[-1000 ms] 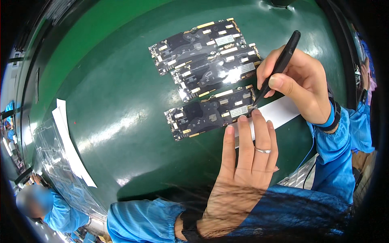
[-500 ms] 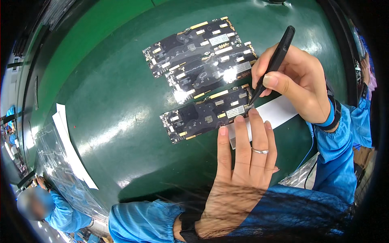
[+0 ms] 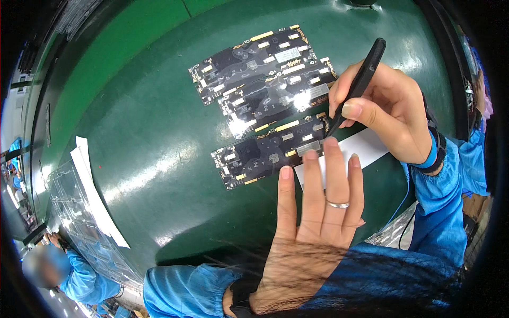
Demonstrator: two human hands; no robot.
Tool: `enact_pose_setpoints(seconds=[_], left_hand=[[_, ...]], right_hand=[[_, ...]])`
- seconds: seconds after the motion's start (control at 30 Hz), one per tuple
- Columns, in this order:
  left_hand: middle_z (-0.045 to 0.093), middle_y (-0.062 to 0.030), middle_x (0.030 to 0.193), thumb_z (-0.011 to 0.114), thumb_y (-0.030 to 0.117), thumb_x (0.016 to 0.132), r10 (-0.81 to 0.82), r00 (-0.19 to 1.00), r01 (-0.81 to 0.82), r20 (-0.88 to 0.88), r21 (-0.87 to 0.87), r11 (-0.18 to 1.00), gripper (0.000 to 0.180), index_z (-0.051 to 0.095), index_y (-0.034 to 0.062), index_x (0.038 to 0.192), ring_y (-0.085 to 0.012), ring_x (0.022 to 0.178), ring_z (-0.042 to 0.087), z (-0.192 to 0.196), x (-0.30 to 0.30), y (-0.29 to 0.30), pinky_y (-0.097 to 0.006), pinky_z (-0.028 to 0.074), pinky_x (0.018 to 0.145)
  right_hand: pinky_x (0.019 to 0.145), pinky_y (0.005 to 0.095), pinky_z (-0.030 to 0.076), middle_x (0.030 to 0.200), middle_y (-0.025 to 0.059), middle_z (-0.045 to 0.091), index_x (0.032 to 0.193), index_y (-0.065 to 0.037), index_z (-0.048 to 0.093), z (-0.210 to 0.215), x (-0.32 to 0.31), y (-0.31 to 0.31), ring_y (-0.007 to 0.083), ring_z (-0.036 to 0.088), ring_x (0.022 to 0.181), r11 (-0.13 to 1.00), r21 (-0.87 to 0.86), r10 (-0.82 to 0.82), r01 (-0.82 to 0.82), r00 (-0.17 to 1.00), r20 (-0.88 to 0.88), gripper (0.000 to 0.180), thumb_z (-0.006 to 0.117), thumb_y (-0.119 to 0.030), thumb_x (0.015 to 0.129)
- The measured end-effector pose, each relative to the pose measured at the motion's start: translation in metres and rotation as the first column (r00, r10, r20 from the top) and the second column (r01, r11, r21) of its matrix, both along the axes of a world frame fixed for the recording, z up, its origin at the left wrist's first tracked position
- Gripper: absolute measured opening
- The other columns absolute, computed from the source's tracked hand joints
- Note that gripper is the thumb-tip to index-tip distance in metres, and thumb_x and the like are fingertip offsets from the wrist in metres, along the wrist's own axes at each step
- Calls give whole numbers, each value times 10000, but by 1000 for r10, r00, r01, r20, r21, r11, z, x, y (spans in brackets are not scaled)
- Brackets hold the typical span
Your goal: The person processes electronic circuit boards on an assembly line by manipulating electronic components with tweezers.
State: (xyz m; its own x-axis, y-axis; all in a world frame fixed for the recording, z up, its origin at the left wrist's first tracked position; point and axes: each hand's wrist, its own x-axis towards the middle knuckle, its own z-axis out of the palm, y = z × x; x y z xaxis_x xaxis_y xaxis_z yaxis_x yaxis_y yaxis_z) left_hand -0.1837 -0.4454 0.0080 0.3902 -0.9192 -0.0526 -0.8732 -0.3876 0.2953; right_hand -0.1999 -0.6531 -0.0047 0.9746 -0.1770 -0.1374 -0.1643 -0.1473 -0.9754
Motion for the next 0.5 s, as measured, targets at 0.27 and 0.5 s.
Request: enact_pose_setpoints(seconds=[0.27, 0.5], left_hand=[[534, -173, 1343, 570, 446, 925, -41, 994, 34, 103, 69, 997, 581, 554, 52, 1352, -317, 1236, 534, 10, 14, 1, -533, 382, 1116], [561, -143, 1202, 800, 230, 746, 154, 978, -162, 138, 52, 985, 609, 571, 8, 1265, -308, 1026, 574, 22, 48, 20, -421, 448, 854]], right_hand=[[661, 233, 509, 972, 122, 646, 1102, 4, 581, -2, -2, -31, 116, 617, 748, 998, 38, -62, 56, 976, 206, 255, 605, -226, 998], [695, 238, 519, 1011, 93, 662, 1137, 0, 597, 0, -2, -18, 100, 626, 786, 986, 150, -101, 71, 975, 200, 216, 601, -170, 1003]])
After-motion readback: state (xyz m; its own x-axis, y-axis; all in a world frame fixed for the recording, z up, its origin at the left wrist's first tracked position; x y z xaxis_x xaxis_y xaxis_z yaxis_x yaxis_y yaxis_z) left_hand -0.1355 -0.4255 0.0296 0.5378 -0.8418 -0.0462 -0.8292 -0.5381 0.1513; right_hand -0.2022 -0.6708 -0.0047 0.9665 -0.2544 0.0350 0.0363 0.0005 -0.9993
